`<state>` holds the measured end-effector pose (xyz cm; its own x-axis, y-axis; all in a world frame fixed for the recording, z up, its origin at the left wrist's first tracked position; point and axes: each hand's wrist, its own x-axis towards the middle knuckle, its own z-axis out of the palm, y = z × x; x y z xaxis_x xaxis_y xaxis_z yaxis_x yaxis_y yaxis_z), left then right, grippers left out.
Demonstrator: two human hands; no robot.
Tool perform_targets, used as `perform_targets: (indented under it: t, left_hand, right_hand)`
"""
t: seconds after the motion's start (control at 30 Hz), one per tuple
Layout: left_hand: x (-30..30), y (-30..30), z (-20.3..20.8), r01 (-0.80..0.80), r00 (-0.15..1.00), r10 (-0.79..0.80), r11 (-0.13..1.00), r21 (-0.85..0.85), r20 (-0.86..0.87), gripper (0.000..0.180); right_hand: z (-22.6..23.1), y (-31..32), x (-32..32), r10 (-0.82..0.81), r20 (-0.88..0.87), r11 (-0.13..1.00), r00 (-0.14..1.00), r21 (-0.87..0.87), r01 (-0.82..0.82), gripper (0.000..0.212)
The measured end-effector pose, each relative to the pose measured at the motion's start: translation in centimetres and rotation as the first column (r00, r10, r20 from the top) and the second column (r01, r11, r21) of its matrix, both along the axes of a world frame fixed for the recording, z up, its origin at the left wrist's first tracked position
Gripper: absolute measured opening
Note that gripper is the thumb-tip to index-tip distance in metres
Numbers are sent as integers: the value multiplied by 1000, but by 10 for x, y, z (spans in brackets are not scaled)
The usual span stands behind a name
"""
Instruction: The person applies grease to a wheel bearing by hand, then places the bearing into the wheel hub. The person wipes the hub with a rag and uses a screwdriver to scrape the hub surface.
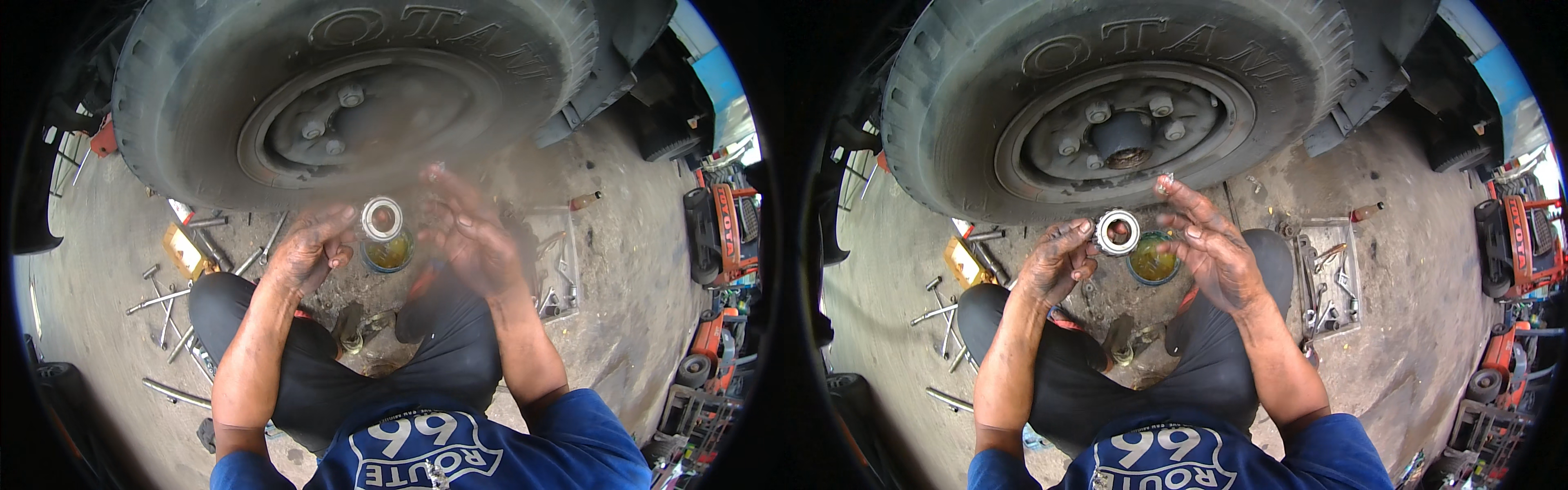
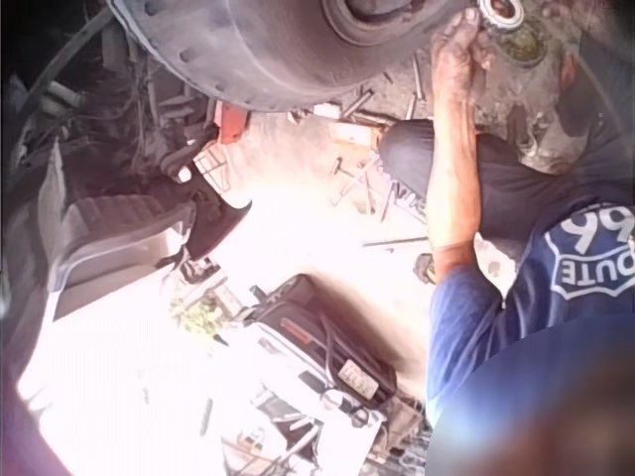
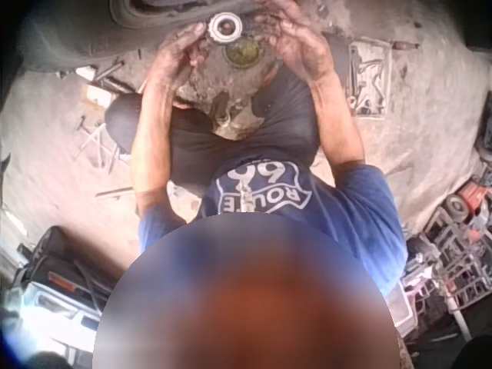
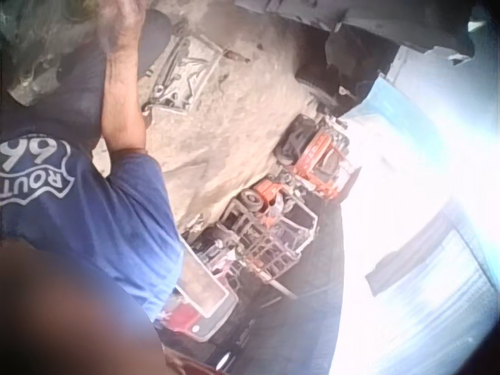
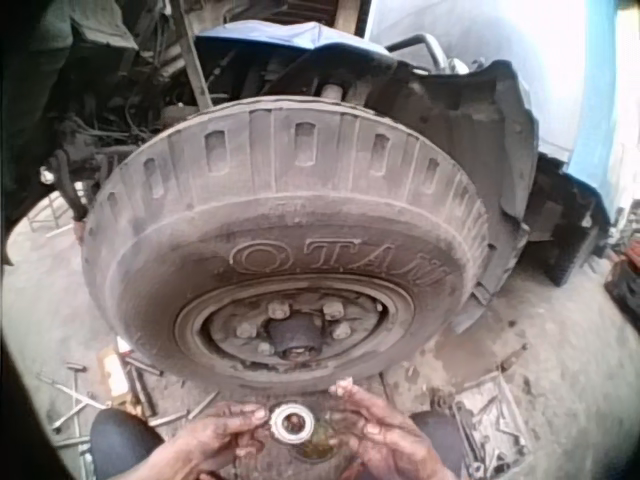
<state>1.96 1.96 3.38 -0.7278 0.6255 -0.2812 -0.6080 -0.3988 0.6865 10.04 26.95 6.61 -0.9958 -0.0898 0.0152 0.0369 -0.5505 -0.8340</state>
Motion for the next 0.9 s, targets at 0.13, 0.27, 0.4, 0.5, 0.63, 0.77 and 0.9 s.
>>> perform_targets:
  t: [0.13, 0.27, 0.4, 0.5, 0.63, 0.77, 0.9]
  left_hand:
    - [-1, 4, -4, -19, 999, 16, 998, -60, -42, 35]
    - [0, 5, -9, -40, 998, 37, 998, -48, -54, 41]
    - [2, 7, -12, -46, 997, 42, 998, -54, -67, 40]
    - [2, 8, -11, -58, 997, 55, 997, -51, -57, 38]
    - [3, 9, -11, -74, 997, 72, 996, -48, -40, 37]
    - [4, 9, -10, -103, 995, 101, 991, -84, -28, 36]
    - [4, 8, -9, -113, 993, 110, 986, -119, -31, 35]
  right_hand:
    - [6, -5, 0, 239, 65, 901, 969, -387, -197, 68]
    - [4, -24, 0, 207, 176, 971, 962, -160, -180, 70]
    - [2, -41, -1, 186, 236, 982, 954, -34, -184, 74]
    - [4, -48, -3, 193, 246, 979, 950, 16, -203, 79]
    - [5, -53, -3, 183, 238, 964, 954, 148, -222, 77]
    - [4, -57, 0, 150, 269, 914, 952, 330, -237, 72]
    - [7, -58, 4, 92, 109, 754, 990, 642, -141, 64]
